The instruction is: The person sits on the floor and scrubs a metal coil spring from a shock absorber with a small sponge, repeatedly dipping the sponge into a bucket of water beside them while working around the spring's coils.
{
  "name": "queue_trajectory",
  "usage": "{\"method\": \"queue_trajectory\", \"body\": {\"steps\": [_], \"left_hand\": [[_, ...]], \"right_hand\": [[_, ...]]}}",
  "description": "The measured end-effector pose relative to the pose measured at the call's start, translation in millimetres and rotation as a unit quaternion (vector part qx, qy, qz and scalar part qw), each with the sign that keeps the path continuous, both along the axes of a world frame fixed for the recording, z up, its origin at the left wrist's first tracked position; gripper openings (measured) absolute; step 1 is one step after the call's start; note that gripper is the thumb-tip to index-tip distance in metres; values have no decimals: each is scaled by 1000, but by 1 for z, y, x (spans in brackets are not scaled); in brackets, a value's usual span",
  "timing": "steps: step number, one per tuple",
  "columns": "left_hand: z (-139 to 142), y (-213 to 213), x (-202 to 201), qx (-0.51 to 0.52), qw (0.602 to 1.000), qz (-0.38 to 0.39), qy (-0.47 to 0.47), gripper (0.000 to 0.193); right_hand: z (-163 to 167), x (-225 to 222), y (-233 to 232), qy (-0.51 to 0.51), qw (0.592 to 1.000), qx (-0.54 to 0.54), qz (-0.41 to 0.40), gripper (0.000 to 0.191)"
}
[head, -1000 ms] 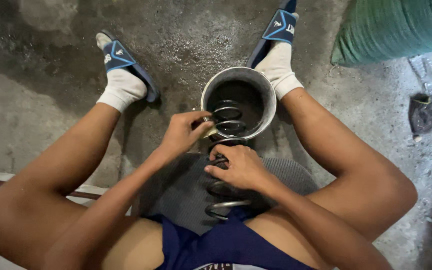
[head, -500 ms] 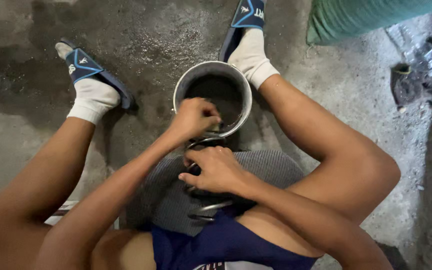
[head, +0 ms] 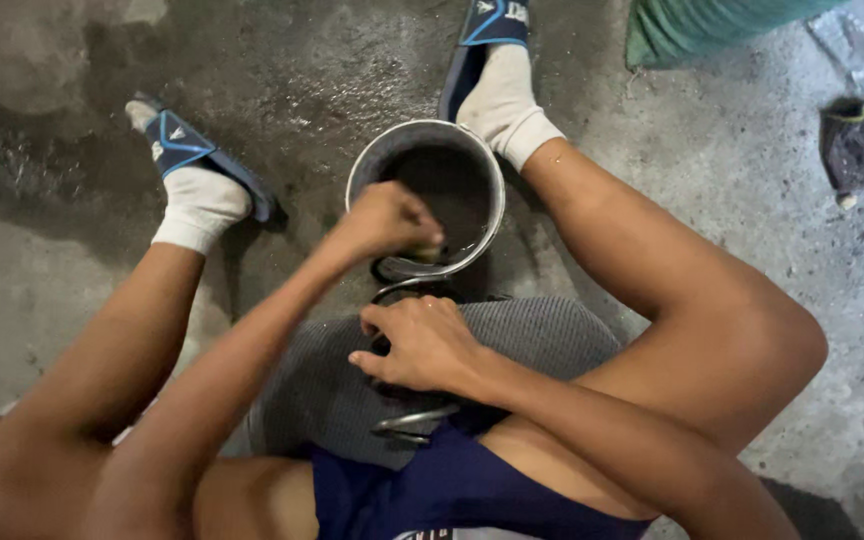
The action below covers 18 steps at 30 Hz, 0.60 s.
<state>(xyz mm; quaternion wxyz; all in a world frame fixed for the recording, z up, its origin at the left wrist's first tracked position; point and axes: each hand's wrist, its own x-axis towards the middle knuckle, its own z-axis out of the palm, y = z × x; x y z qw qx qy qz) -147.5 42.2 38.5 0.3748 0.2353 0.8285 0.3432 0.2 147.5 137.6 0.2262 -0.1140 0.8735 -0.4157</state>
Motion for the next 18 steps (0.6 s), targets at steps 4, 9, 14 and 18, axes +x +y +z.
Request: {"method": "queue_trajectory", "body": {"steps": [4,9,14,18], "left_hand": [[-1,23,-2,-64,983,-52,162,16],[23,-55,-15,64,995,2,-70,15],[30,-54,23,129,988,41,71,14],[32,-22,23,84,988,6,127,17]], "right_hand": [[-1,0,0,11,1000,17,-11,43],[-1,1,-1,-24,1000,14,-7,43],[-1,1,-4,-25,1000,-6,-17,42],[-1,2,-6,-26,999,-5,-18,43]]}}
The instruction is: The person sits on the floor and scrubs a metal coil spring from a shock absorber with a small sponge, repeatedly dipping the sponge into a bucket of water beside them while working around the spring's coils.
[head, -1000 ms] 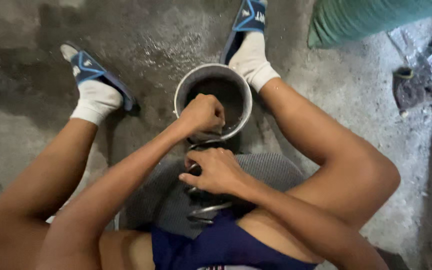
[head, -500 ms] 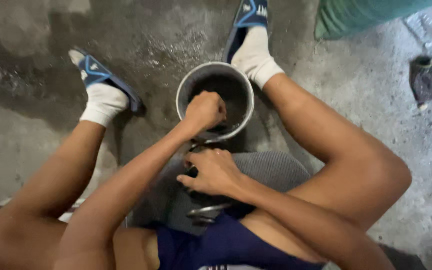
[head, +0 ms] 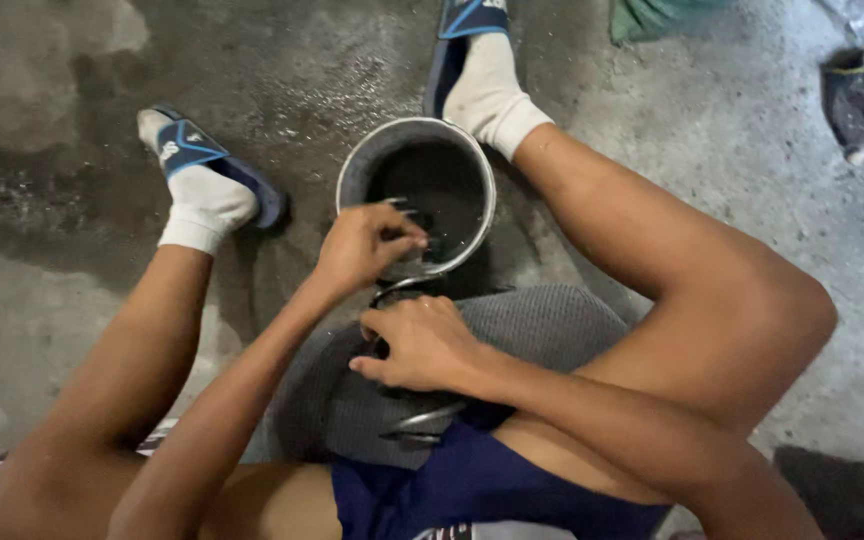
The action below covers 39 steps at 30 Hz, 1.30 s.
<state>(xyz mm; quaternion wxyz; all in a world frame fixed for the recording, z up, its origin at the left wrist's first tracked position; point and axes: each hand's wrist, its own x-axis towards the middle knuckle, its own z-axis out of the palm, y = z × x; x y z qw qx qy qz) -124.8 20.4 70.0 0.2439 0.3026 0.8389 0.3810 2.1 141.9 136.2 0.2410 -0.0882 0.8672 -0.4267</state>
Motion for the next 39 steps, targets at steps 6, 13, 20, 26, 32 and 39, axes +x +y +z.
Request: {"method": "queue_trajectory", "body": {"steps": [6,13,20,26,32,39], "left_hand": [[-8,35,-22,-148,987,-35,-56,17],[0,6,-45,-75,972,-120,-186,19],[-49,41,-22,-89,987,-137,-5,14],[-26,14,-45,-118,963,-156,-186,17],[-35,-5,-28,-55,981,-41,-179,15],[-31,43,-12,-62,990,-126,1,20]], "right_hand": [[0,3,-1,16,1000,16,4,44],[-1,7,1,25,1000,-13,2,45],[-3,10,4,8,1000,20,21,46],[-4,12,6,40,999,-13,7,45],[-5,11,6,21,999,23,29,49],[-5,10,3,65,998,-12,7,47]]}}
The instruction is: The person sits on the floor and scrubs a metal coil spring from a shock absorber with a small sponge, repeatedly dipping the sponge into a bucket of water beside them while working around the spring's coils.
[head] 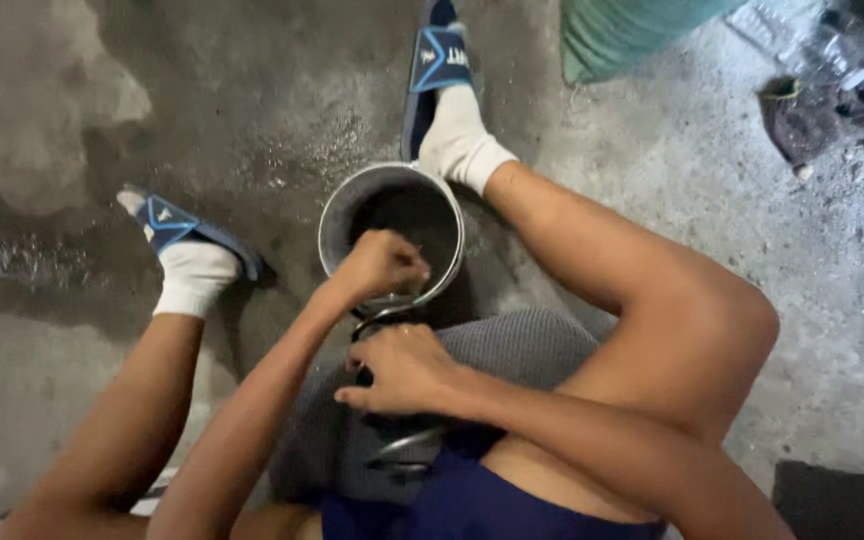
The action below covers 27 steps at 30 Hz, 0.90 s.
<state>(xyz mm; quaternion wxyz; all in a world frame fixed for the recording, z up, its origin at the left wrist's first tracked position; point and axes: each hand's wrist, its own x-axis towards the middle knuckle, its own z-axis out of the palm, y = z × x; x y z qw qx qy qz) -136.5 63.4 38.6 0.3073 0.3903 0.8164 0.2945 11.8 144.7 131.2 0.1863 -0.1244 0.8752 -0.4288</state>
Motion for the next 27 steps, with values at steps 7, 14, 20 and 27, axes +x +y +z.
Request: {"method": "queue_trajectory", "body": {"steps": [7,14,20,27], "left_hand": [[25,-75,-11,-70,973,167,-146,21],[7,-7,4,-55,996,73,-16,18],[25,-53,-17,-18,986,73,-148,17],[9,8,8,-182,972,12,148,9]], "right_hand": [[1,-1,-5,-37,998,53,25,48],[2,-3,-9,-46,999,26,7,46],[4,-5,-10,-43,998,40,22,47],[6,-9,-11,-27,999,20,36,53]]}}
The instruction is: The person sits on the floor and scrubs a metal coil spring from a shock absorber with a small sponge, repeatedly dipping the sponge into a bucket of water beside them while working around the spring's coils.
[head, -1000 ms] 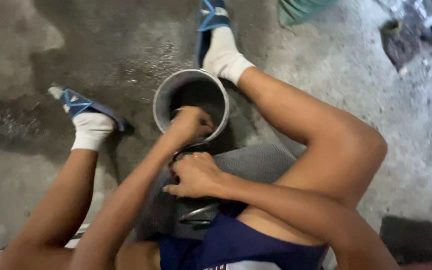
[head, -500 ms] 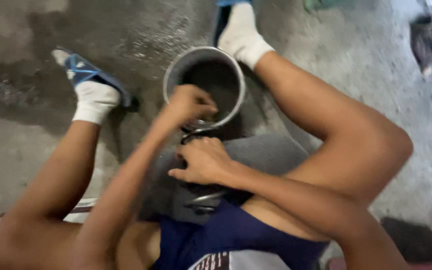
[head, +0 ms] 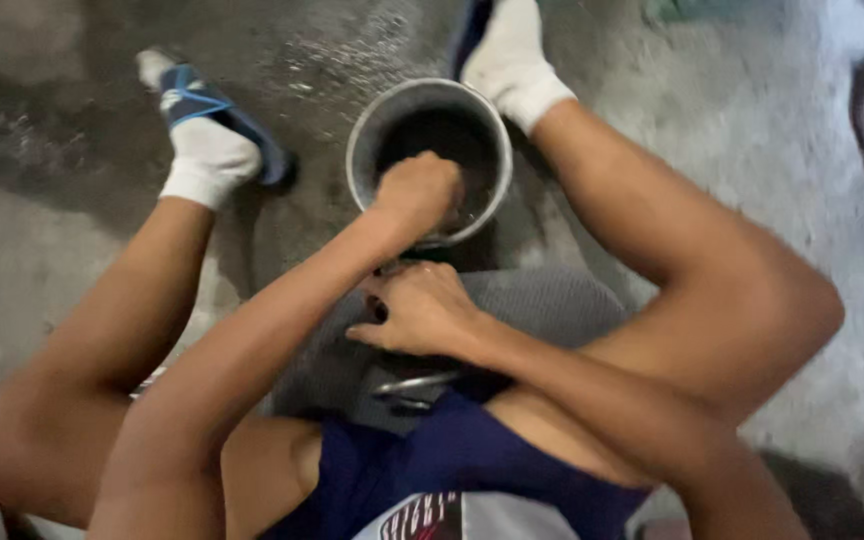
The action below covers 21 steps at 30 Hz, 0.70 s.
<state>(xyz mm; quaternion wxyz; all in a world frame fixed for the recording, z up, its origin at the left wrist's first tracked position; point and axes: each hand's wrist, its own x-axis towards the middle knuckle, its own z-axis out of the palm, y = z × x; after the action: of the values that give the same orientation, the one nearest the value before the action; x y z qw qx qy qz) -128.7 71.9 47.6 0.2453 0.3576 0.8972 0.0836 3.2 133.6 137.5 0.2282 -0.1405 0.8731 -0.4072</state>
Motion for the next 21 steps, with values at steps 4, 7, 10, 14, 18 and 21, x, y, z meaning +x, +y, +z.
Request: {"method": "queue_trajectory", "body": {"steps": [4,7,10,14,18,21], "left_hand": [[14,-28,-21,102,981,-44,-160,25],[22,-70,-27,138,958,-15,-252,33],[16,-82,-22,210,934,53,-285,33],[2,-57,-10,166,965,16,-204,31],[-3,-28,1,45,993,53,-94,45],[-2,-28,-6,12,974,88,-207,42]], "right_hand": [[2,-2,-1,-5,1000,9,-3,52],[3,-4,-2,-22,999,20,14,54],[5,-6,-3,-33,998,51,34,55],[7,-7,-5,-47,997,54,27,54],[9,-6,-8,-39,995,81,38,55],[10,-5,-9,-7,998,58,17,54]]}}
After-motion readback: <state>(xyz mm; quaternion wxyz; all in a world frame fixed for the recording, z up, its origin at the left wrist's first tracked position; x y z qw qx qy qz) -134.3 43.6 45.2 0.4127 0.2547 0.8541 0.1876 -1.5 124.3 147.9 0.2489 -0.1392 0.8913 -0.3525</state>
